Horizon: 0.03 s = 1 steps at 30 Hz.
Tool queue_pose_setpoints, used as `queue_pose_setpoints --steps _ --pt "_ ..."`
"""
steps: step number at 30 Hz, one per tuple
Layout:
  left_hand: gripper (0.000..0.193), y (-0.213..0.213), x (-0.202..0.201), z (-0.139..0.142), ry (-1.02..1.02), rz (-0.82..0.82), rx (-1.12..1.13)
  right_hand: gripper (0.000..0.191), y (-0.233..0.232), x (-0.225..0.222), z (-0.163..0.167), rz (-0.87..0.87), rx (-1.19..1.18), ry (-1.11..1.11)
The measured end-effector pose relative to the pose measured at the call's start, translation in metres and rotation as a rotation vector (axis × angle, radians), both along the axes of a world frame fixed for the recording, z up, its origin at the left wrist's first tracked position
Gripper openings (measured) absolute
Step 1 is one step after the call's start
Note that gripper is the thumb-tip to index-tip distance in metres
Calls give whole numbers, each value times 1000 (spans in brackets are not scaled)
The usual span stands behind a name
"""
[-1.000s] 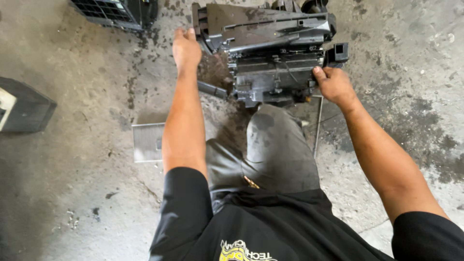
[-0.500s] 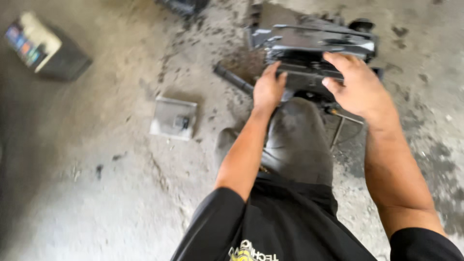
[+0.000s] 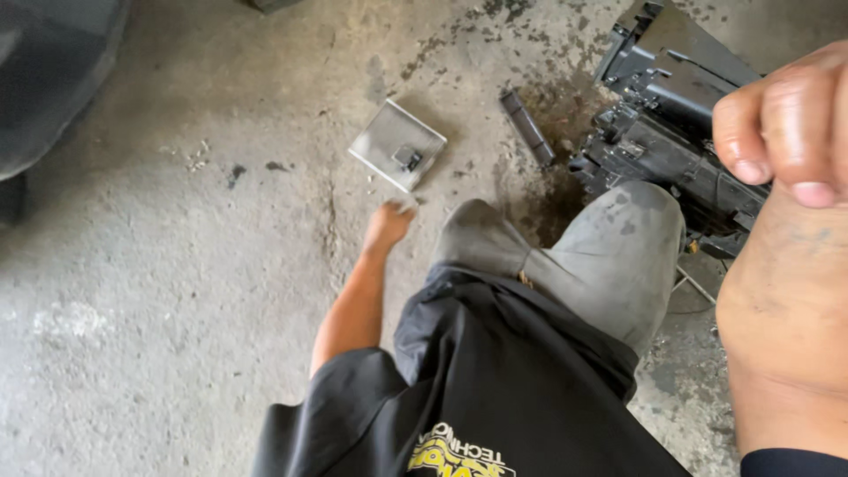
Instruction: The person assembles a car air conditioning unit on the floor. They insert a metal evaporator core into a black plastic housing, then attach and align the plastic cover, pressing the edges to secure the assembly.
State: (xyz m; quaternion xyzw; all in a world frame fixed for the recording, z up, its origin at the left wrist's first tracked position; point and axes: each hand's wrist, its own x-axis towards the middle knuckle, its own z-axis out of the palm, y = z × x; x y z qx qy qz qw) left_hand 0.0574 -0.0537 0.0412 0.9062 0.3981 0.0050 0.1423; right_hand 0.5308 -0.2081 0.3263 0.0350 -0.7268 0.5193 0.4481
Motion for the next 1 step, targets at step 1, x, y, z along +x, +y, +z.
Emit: queue_pose_setpoints --steps 1 --pt "57 -8 -35 -5 -168 637 -390 24 3 5 1 9 -14 -27"
